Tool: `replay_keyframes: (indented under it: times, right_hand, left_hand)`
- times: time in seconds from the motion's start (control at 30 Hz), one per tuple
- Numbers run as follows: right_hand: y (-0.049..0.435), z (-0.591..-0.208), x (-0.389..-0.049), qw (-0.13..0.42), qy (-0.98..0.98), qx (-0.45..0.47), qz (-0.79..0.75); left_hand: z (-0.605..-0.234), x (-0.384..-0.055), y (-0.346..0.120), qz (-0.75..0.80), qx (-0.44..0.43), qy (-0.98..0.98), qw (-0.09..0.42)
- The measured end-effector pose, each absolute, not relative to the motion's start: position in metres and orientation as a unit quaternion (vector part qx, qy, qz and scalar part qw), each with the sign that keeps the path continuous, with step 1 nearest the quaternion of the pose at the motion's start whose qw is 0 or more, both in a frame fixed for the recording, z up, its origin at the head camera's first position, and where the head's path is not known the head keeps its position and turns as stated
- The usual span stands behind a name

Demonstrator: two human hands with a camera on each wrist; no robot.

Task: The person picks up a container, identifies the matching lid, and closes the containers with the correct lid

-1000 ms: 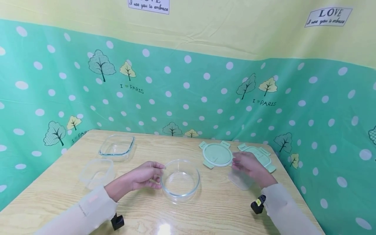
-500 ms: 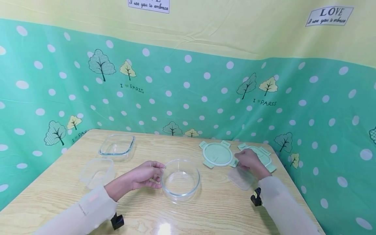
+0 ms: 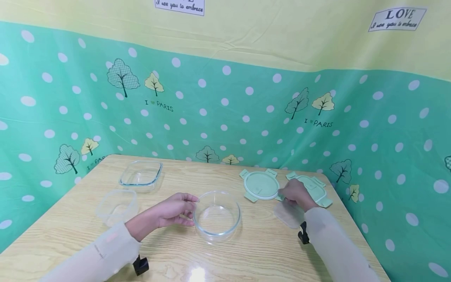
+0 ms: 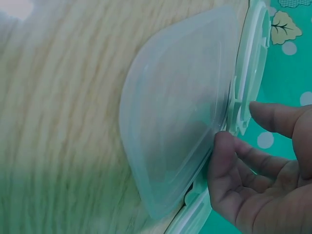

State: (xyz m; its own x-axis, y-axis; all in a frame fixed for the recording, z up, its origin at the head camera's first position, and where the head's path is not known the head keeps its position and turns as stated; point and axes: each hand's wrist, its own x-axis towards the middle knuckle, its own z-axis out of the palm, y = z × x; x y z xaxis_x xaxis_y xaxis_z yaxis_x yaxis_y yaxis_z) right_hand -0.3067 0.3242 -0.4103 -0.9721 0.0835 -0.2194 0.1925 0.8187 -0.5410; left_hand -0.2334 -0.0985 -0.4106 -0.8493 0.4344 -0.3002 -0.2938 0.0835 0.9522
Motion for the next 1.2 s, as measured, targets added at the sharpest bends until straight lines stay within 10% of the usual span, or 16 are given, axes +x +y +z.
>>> replay_keyframes:
  times: [1.2]
  right_hand:
    - [0.325,-0.399,-0.326,0.123,0.787,0.126,-0.592]
  left_hand:
    - [-0.411,-0.232,-0.102,0.677,0.064,0.684,0.265]
